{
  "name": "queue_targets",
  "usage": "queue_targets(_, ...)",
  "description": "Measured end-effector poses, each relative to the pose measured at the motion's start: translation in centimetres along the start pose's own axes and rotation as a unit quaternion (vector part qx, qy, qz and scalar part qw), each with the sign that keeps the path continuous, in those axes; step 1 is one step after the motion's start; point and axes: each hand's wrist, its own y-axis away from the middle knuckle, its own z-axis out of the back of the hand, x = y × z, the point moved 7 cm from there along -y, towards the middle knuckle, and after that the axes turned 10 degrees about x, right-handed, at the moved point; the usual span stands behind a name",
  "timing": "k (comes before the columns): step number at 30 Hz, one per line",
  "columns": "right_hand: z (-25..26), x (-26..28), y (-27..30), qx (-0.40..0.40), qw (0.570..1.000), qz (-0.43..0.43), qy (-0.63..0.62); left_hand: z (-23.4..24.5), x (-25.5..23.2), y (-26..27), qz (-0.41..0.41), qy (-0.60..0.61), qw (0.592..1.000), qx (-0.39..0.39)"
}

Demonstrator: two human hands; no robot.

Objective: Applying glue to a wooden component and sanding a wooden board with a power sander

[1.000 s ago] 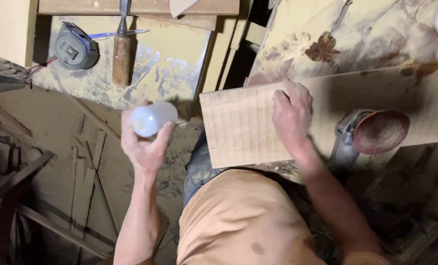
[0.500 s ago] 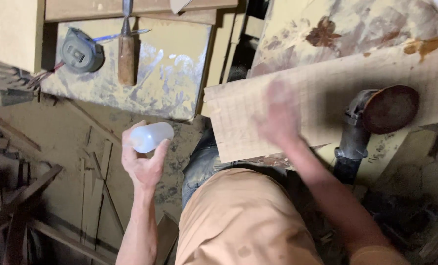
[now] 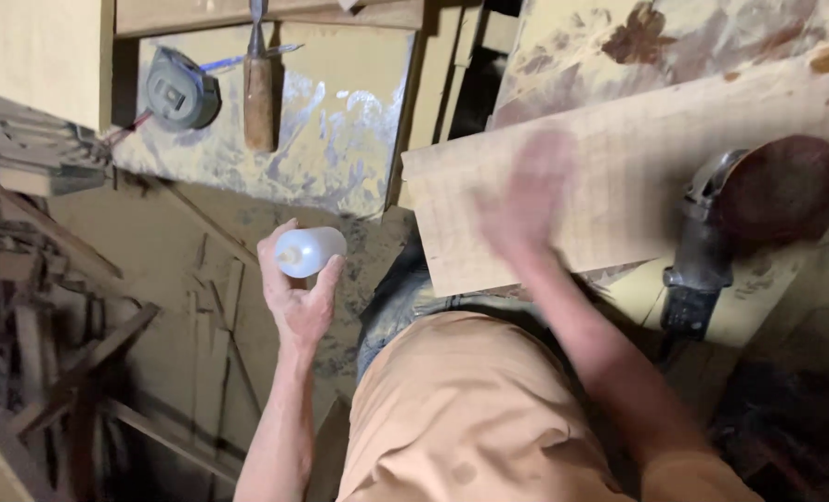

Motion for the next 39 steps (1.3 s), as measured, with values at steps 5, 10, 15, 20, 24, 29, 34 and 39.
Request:
queue_targets(5,-1.3,8.5,-1.1,0.070,0.992,0.109,-0.012,-1.6,-1.4,-1.6,-0.003,-0.019,1.000,0.023)
queue_targets(10,3.5,0.6,-1.3,0.047,0.984,0.107,-0.134,-2.9,-2.4,-2.4,0.019,-0.006,0.998,0.063)
queue_targets(15,2.9,-2.7,1.8,0.037,0.998,-0.008,-0.046,-8.7,-0.9,-2.8,-0.009,-0.127,0.981,0.147)
queue_targets(20,-0.5,-0.9,7.3,-0.199,0.950,0.197,-0.140,-14.7,-0.6,-5.0,-0.016,-0.166,0.972,0.167)
queue_targets(24,2.4,-2.4,8.4,-0.306,0.916,0.177,-0.190,-17.4,-3.9,-7.6,-0.062,-0.208,0.959,0.182)
queue_targets(29,2.6,-2.3,8.3,-0.324,0.910,0.180,-0.184,-18.7,-6.3,-9.2,-0.100,-0.226,0.948,0.201)
queue_targets(34,2.3,-2.4,8.2,-0.321,0.914,0.172,-0.180,-18.1,-1.5,-7.4,-0.067,-0.220,0.948,0.221)
queue_targets(39,3.6,-2.3,8.5,-0.339,0.904,0.180,-0.189,-13.0,0.4,-5.5,-0.005,-0.209,0.953,0.220)
